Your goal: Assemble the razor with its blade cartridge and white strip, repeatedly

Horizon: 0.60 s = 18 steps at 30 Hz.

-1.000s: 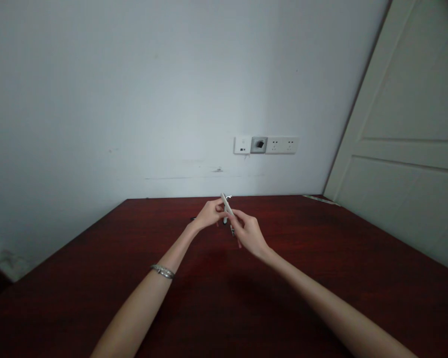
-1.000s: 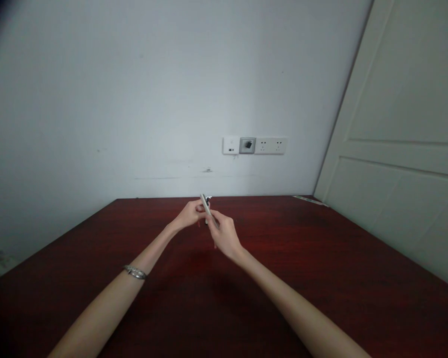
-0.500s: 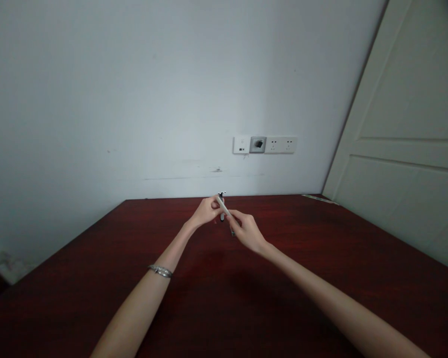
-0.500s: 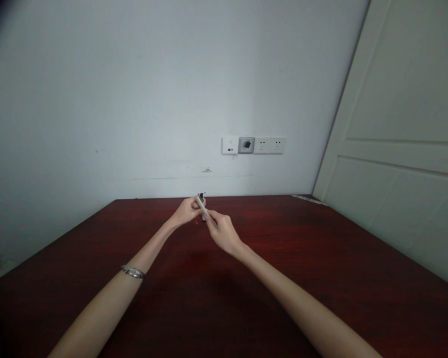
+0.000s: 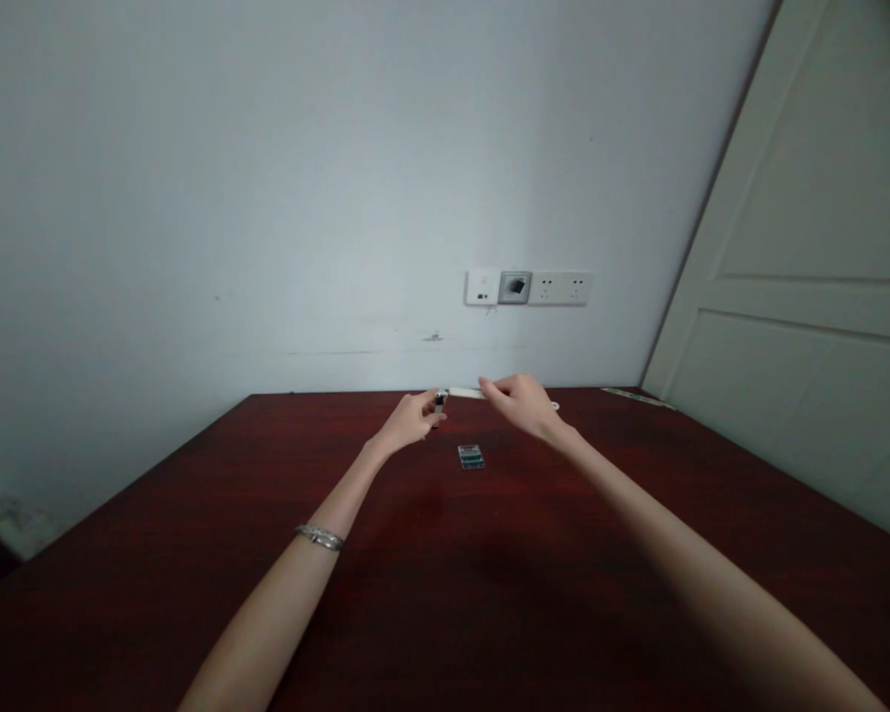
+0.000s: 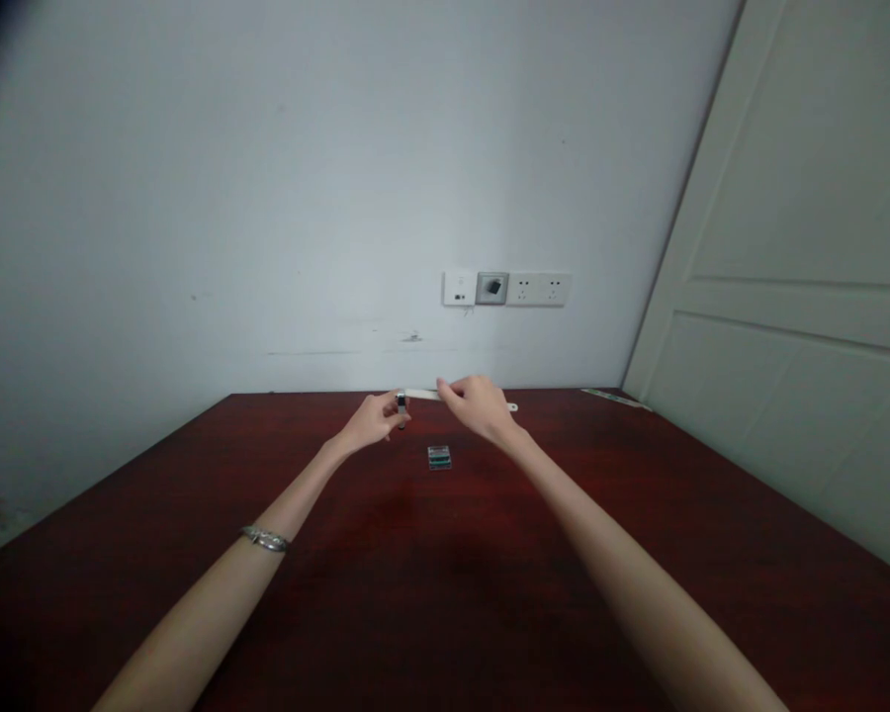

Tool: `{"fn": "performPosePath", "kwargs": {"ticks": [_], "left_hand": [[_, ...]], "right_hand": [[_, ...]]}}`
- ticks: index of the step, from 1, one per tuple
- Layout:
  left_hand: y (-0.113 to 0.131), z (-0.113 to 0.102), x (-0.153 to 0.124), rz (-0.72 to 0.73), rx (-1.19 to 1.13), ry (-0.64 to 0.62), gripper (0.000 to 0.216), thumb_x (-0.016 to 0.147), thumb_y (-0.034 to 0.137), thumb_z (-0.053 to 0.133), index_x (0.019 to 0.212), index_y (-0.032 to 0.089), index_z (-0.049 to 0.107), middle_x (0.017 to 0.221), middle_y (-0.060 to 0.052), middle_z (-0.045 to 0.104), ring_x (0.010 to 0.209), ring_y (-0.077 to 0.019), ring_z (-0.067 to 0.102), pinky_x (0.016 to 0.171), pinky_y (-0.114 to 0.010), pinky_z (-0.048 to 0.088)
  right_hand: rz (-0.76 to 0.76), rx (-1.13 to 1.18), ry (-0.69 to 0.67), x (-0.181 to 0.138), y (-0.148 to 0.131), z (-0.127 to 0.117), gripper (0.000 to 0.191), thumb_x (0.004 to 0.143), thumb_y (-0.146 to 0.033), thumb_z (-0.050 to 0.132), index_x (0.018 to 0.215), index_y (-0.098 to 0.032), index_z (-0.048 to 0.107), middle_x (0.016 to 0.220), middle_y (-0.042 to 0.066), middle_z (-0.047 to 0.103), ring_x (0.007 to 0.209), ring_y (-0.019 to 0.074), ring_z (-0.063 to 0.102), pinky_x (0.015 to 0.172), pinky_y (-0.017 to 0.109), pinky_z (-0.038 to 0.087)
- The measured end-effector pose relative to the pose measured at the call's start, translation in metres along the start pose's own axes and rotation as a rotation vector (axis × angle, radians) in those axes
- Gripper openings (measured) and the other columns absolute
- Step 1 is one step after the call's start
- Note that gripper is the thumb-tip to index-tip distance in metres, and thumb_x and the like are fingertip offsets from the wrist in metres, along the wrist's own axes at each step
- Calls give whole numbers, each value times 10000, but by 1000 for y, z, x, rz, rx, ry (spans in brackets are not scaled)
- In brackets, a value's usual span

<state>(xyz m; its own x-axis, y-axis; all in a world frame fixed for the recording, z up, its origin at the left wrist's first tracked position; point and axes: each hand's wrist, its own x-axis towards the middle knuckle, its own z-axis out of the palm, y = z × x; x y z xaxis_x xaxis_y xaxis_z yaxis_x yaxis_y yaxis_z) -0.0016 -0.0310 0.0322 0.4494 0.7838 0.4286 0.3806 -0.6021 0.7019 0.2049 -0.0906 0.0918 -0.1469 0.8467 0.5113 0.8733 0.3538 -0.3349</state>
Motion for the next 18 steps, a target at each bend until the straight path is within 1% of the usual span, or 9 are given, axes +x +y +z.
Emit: {"fn": "performPosePath", "kwargs": {"ticks": [2, 5, 10, 14, 18], "left_hand": [[2, 0, -1, 42, 61, 2, 167, 754, 223, 548, 897, 143, 581, 652, 8, 586, 520, -86, 503, 456, -165, 387], [4, 1, -2, 92, 135, 26, 142, 753, 205, 554, 869, 140, 604, 630, 8, 586, 537, -89, 499, 515, -179, 385], [4, 2, -1, 84, 187, 47, 115, 747, 221, 571, 801, 128, 612, 606, -2, 588, 526, -99, 496, 523, -195, 371], [4, 2, -3, 73, 134, 31, 147, 746, 248, 570, 841, 140, 598, 616, 7, 584, 518, -98, 497, 508, -189, 375], [4, 2, -4, 54, 77, 24, 173, 749, 252, 558, 887, 149, 578, 636, 14, 589, 520, -95, 501, 490, -179, 381]], "right_hand": [[-20, -86, 44, 6, -1, 2, 557, 866, -489, 308, 476, -164, 536, 459, 25, 473, 469, 114, 392, 487, 257, 195], [-36, -169, 65, 11, -6, 8, 547, 869, -481, 310, 518, -171, 592, 502, 50, 546, 485, 128, 446, 484, 260, 191], [-69, -233, 48, 13, -15, 13, 549, 882, -474, 302, 597, -169, 660, 570, 86, 618, 525, 151, 527, 495, 260, 216], [-58, -290, 53, 12, -7, 10, 564, 884, -483, 293, 632, -170, 689, 598, 100, 642, 547, 164, 553, 498, 261, 229], [-1, -347, 70, 11, 7, 3, 547, 881, -470, 307, 630, -179, 696, 622, 104, 658, 564, 171, 567, 495, 257, 221]]}}
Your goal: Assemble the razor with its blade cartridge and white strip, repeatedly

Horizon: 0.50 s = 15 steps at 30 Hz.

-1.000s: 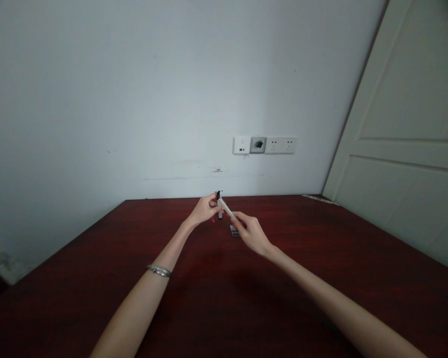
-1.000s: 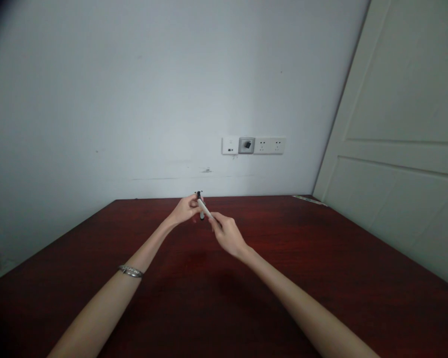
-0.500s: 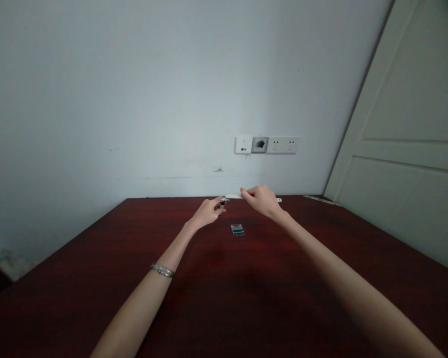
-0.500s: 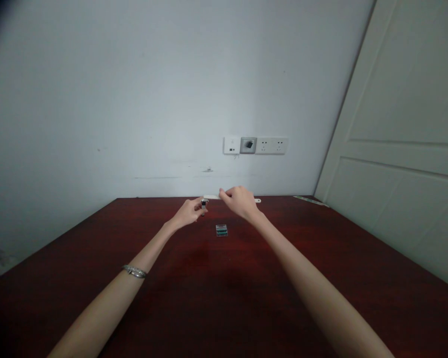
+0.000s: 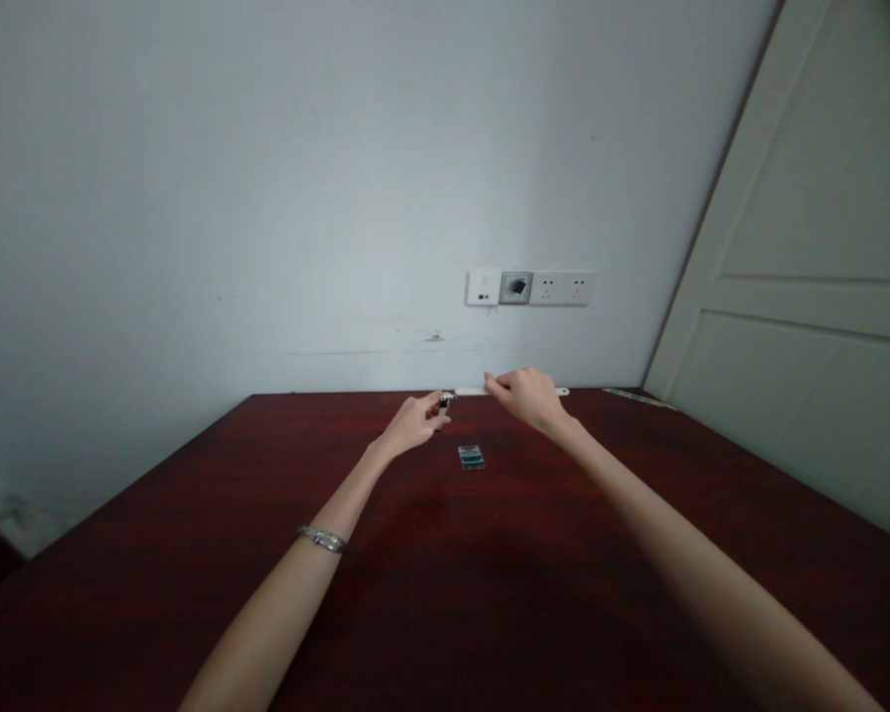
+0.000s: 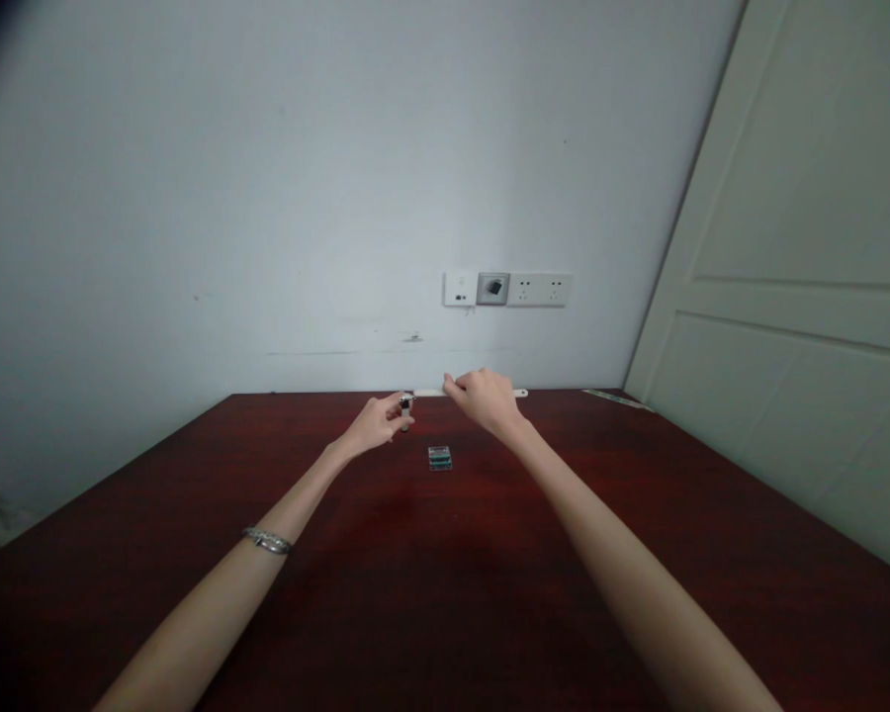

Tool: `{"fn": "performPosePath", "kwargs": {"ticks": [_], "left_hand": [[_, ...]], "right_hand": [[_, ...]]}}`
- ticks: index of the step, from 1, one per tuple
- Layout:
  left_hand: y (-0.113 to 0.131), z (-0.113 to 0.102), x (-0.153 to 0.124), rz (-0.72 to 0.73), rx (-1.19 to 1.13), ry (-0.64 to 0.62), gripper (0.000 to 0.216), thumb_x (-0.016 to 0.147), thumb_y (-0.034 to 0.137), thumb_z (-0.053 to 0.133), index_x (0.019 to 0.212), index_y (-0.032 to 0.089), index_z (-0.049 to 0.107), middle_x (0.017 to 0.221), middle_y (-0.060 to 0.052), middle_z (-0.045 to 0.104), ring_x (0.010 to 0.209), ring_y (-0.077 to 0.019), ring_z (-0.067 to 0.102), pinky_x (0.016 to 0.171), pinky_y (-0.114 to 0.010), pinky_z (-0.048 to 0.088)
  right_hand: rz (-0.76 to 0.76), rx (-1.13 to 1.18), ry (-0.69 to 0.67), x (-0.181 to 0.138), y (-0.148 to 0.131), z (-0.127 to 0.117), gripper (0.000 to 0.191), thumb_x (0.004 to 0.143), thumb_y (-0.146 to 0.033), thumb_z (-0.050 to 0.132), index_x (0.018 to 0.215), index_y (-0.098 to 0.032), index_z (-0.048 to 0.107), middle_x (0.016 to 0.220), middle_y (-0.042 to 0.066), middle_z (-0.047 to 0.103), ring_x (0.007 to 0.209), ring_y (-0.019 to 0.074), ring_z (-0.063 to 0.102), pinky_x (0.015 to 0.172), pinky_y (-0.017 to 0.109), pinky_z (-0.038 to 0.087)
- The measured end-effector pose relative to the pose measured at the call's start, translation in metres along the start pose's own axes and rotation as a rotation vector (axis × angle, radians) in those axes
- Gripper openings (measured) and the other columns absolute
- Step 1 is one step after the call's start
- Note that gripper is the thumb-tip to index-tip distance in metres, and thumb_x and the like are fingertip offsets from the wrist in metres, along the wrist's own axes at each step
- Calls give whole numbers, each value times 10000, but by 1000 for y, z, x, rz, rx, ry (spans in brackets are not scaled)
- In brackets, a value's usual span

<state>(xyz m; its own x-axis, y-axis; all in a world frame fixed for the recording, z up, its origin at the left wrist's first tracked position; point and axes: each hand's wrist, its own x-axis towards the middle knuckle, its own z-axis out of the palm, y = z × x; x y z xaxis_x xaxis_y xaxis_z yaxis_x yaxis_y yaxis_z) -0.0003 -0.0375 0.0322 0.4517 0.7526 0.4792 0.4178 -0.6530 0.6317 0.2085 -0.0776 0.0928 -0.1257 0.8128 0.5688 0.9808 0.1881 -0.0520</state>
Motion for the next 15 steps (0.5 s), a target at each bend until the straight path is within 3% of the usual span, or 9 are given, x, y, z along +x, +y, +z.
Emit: {"fn": "performPosePath", "kwargs": {"ticks": [10, 15], "left_hand": [[2, -1, 0, -30, 32, -9, 143, 736, 241, 571, 834, 141, 599, 601, 7, 584, 482, -88, 486, 471, -182, 380], [2, -2, 1, -17, -56, -13, 182, 746, 266, 560, 880, 144, 569, 646, 6, 590, 503, -89, 513, 437, -173, 400]], "right_hand": [[-95, 8, 52, 0, -22, -1, 558, 891, -473, 289, 662, -183, 708, 629, 101, 665, 564, 164, 571, 505, 252, 227], [-28, -17, 40, 1, 1, 8, 553, 885, -480, 296, 645, -186, 698, 621, 103, 659, 559, 170, 561, 502, 264, 214]]}}
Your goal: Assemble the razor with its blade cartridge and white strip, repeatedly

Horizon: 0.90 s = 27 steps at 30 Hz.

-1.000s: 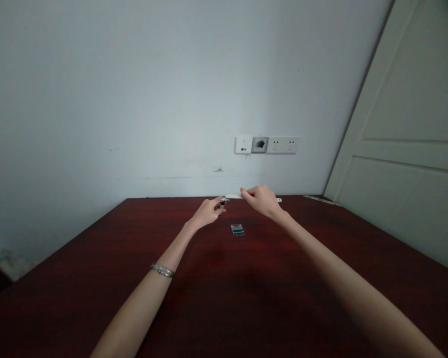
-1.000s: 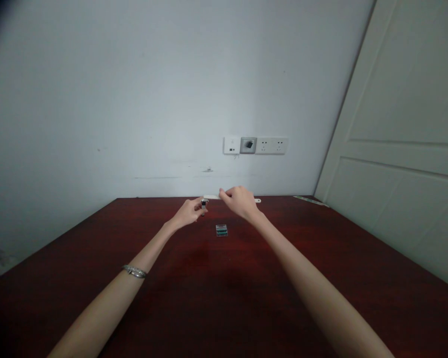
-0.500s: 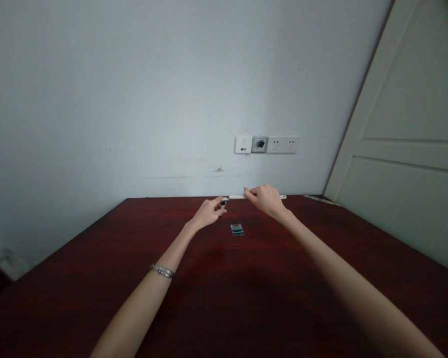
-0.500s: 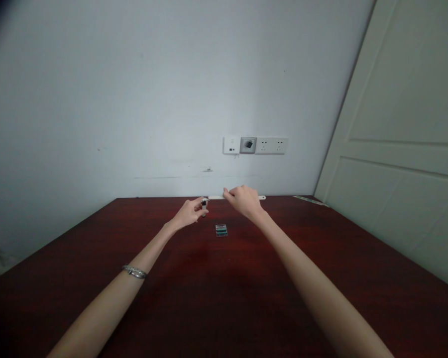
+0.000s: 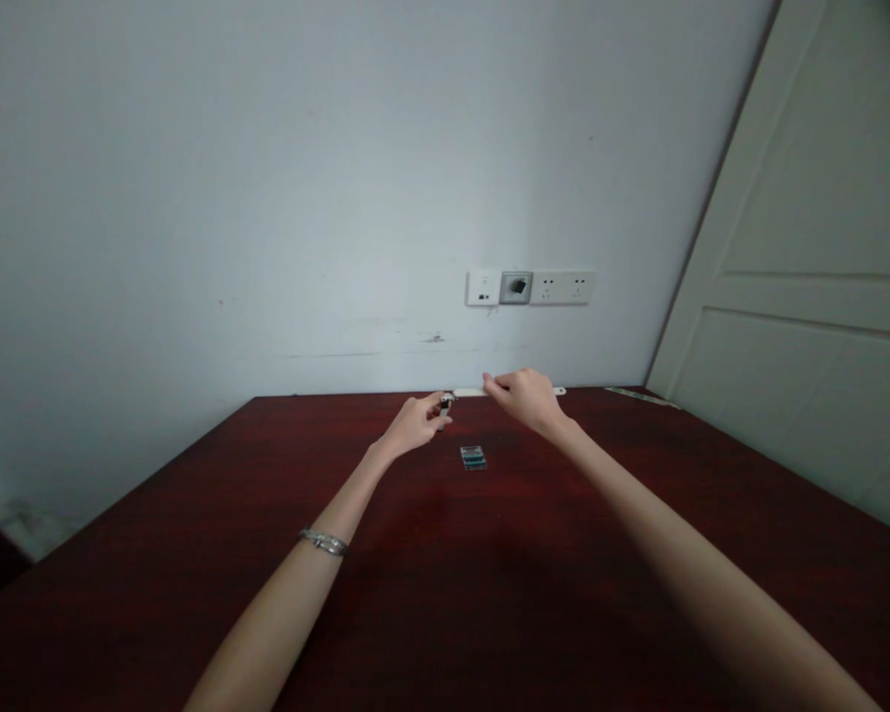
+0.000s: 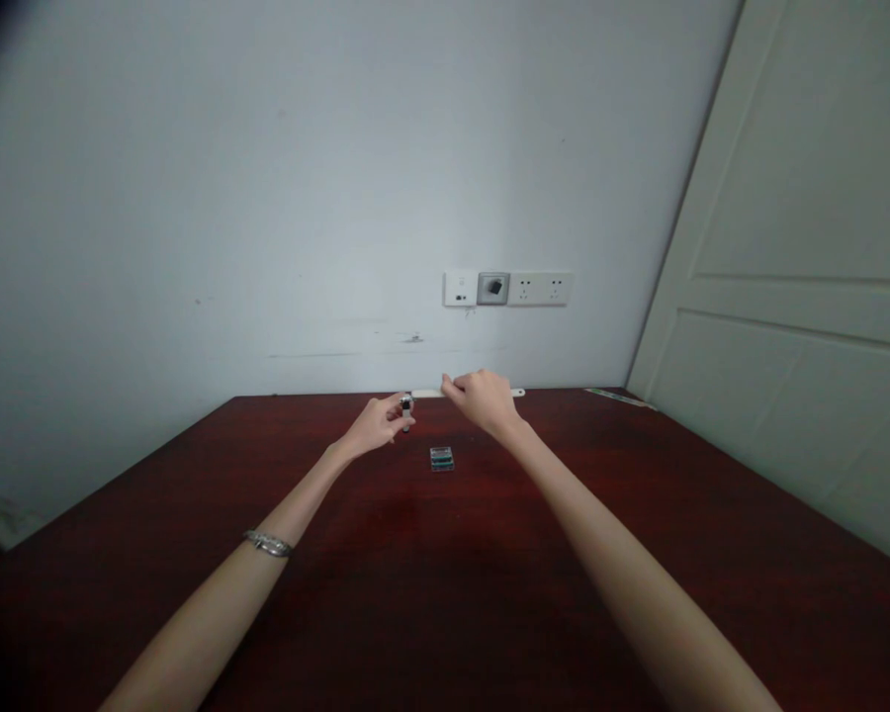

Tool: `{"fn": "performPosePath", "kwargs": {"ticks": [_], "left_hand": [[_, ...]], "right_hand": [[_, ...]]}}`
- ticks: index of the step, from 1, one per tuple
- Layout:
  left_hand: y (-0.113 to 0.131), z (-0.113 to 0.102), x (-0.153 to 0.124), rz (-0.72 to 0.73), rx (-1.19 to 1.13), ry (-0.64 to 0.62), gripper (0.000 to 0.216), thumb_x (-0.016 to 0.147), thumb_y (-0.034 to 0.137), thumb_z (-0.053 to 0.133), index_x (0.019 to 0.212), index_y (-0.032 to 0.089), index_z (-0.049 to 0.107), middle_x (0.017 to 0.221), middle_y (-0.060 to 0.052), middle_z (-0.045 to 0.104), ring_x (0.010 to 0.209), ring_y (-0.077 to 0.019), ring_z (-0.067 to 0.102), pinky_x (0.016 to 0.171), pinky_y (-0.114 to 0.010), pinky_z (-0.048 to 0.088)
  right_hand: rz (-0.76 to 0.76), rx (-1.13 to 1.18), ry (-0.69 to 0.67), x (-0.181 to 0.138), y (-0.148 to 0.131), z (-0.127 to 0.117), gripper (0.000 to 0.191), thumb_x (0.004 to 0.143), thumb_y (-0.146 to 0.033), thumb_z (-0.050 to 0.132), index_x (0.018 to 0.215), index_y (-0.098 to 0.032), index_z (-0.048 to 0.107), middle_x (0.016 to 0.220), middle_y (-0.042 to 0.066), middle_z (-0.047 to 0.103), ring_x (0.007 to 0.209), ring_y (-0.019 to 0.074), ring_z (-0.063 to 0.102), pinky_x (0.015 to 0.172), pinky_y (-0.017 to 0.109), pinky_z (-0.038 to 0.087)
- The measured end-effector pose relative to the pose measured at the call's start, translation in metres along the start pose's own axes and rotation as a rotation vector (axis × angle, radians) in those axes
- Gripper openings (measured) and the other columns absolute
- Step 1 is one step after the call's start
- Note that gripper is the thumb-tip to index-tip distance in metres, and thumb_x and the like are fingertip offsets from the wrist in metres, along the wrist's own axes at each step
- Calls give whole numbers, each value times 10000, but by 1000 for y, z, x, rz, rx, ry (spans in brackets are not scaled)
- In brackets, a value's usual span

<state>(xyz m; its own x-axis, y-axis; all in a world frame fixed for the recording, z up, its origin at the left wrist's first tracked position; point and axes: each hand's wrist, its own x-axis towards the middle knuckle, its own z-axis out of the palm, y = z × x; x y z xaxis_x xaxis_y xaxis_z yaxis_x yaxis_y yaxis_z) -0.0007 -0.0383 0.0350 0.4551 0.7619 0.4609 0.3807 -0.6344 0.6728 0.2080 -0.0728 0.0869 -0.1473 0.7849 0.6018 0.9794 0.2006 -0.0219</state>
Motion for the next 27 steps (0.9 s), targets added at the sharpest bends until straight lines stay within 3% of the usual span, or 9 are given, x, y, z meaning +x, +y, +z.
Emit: {"fn": "performPosePath", "kwargs": {"ticks": [6, 10, 16, 20, 27], "left_hand": [[-5, -1, 3, -41, -72, 52, 221, 738, 288, 577, 893, 147, 506, 625, 5, 591, 473, -100, 554, 368, -161, 406], [-7, 2, 1, -47, -111, -1, 233, 742, 274, 574, 914, 140, 493, 621, -6, 604, 450, -110, 568, 339, -163, 414], [-2, 8, -1, -53, -133, -65, 235, 736, 222, 571, 932, 109, 509, 658, -42, 627, 465, -117, 582, 336, -172, 442], [0, 10, 0, -60, -204, -77, 204, 728, 199, 575, 894, 109, 497, 659, -47, 632, 479, -119, 594, 346, -171, 455], [-1, 7, 0, -78, -278, -79, 202, 727, 212, 589, 855, 134, 454, 657, -32, 624, 537, -139, 627, 360, -159, 461]], "right_hand": [[-42, 28, -109, -11, 26, 3, 598, 895, -541, 229, 664, -187, 652, 638, 77, 646, 589, 168, 555, 507, 256, 197], [-164, 85, -105, -18, 14, -1, 565, 881, -577, 246, 702, -190, 616, 658, 52, 634, 600, 150, 533, 515, 249, 189], [-225, 117, -50, -13, -13, -3, 551, 870, -593, 271, 697, -181, 593, 667, 47, 623, 579, 131, 493, 513, 256, 158], [-201, 122, -33, -11, -12, -1, 575, 868, -603, 253, 666, -176, 580, 649, 54, 611, 566, 131, 474, 514, 255, 154], [-68, 177, -15, -11, 20, 5, 520, 855, -576, 304, 593, -178, 512, 559, 35, 525, 528, 130, 423, 508, 250, 163]]}}
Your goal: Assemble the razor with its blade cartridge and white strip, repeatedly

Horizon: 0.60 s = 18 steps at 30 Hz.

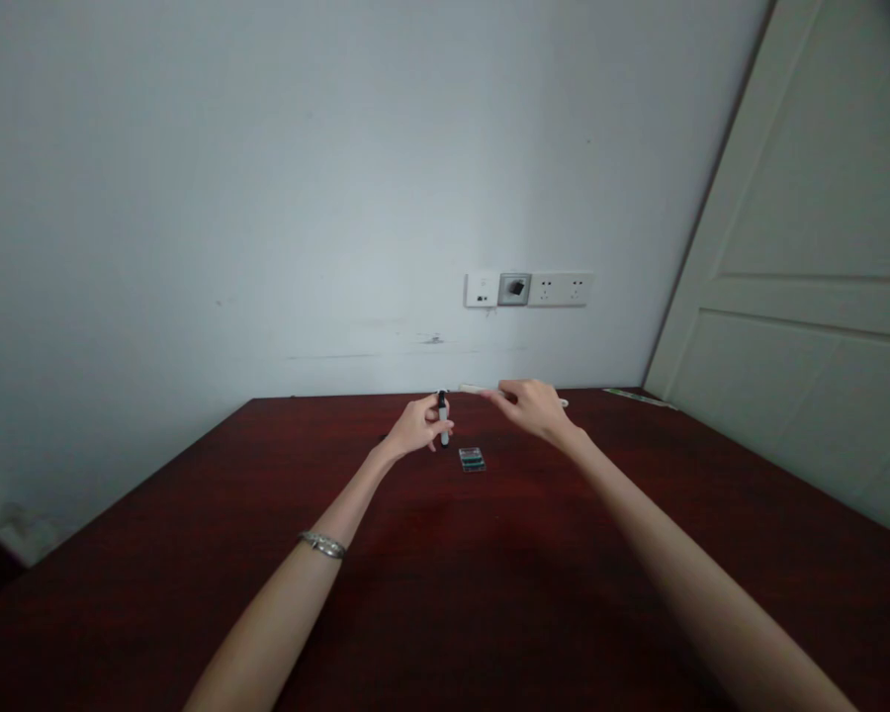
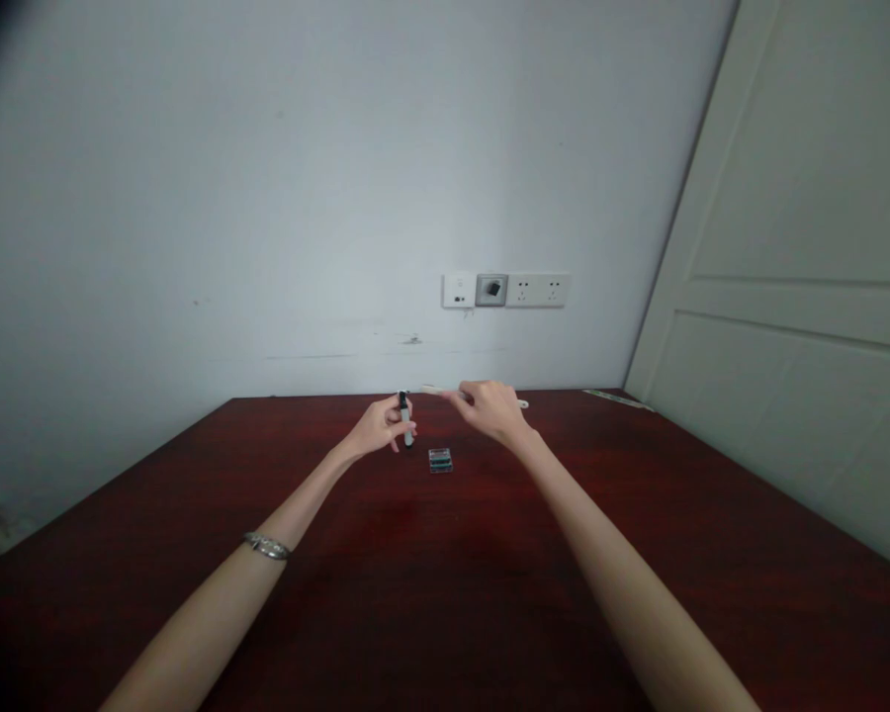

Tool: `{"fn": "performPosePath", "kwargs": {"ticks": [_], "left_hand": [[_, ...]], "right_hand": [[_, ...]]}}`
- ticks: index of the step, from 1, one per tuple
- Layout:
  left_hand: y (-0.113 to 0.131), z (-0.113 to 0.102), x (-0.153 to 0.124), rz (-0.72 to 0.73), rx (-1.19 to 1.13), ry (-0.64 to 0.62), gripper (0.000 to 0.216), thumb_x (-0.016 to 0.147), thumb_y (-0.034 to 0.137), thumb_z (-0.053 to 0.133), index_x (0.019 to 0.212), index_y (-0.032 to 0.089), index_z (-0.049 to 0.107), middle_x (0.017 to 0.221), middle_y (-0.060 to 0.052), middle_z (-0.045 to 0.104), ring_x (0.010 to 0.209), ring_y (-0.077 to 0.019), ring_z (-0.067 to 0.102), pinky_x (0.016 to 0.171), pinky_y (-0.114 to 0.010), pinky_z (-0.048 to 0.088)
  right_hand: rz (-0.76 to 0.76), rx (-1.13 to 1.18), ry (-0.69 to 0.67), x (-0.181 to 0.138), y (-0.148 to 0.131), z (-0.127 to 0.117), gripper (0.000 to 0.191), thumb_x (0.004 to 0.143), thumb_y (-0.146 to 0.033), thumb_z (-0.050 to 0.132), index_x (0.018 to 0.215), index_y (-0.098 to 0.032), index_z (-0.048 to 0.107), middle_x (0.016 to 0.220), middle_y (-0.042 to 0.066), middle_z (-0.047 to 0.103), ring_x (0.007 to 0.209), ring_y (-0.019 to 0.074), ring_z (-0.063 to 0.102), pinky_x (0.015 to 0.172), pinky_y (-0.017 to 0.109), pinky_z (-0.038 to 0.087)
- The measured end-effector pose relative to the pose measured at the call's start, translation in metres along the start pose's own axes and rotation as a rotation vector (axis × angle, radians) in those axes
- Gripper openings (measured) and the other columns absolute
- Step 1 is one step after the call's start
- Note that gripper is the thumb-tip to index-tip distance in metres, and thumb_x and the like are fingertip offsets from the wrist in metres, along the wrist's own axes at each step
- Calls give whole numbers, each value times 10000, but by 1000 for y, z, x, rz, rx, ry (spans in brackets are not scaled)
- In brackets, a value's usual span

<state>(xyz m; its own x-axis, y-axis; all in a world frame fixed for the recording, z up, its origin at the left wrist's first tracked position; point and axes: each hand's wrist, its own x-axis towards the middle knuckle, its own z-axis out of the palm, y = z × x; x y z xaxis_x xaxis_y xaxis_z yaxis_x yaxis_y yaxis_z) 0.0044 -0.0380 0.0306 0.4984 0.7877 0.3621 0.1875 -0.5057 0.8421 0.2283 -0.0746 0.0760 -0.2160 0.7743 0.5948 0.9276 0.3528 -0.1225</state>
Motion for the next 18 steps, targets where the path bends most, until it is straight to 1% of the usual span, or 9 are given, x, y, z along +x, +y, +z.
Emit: {"fn": "performPosePath", "kwargs": {"ticks": [2, 4, 7, 10, 13, 15, 18], "left_hand": [[-2, -2, 1, -7, -6, 19, 211, 727, 213, 588, 866, 137, 447, 667, -33, 627, 543, -143, 630, 357, -163, 461], [-4, -3, 2, -17, -2, 35, 219, 730, 219, 586, 878, 138, 446, 673, -36, 630, 539, -149, 630, 352, -174, 463], [-7, -4, 3, -24, 11, 37, 229, 731, 226, 593, 883, 141, 445, 652, -26, 623, 519, -151, 624, 346, -185, 463], [-8, -3, 2, -24, 28, 22, 246, 730, 236, 603, 897, 140, 449, 629, -16, 612, 473, -141, 603, 336, -188, 454], [-7, -3, 0, -21, 50, 6, 279, 732, 248, 608, 936, 134, 456, 641, -17, 609, 447, -129, 581, 332, -191, 444], [-5, -3, -1, -8, 63, -7, 291, 736, 256, 605, 959, 133, 464, 650, -13, 603, 447, -124, 573, 337, -189, 438], [-2, -3, -1, 24, 81, -30, 262, 746, 263, 592, 942, 129, 480, 613, 5, 579, 429, -111, 550, 346, -180, 420]], "right_hand": [[57, 117, 12, -2, 6, 2, 485, 855, -550, 332, 585, -179, 491, 535, 18, 486, 518, 122, 400, 510, 246, 189], [73, 339, 5, -7, 4, 7, 432, 857, -517, 358, 624, -179, 493, 552, 0, 465, 527, 112, 395, 513, 235, 234], [109, 773, -64, -21, -12, 20, 335, 857, -476, 376, 765, -184, 514, 594, -32, 438, 506, 88, 382, 474, 209, 277], [225, 1106, -181, -32, -37, 32, 309, 837, -488, 401, 856, -196, 500, 560, -71, 367, 411, 61, 298, 370, 179, 228], [269, 1262, -183, -33, -57, 36, 304, 811, -493, 442, 843, -195, 489, 528, -91, 336, 371, 45, 246, 321, 159, 194], [272, 1309, -165, -30, -65, 36, 298, 796, -488, 470, 817, -191, 486, 516, -95, 338, 364, 38, 246, 310, 150, 189], [297, 1347, -165, -30, -72, 42, 300, 787, -486, 484, 777, -186, 476, 508, -94, 346, 359, 33, 251, 303, 143, 181]]}}
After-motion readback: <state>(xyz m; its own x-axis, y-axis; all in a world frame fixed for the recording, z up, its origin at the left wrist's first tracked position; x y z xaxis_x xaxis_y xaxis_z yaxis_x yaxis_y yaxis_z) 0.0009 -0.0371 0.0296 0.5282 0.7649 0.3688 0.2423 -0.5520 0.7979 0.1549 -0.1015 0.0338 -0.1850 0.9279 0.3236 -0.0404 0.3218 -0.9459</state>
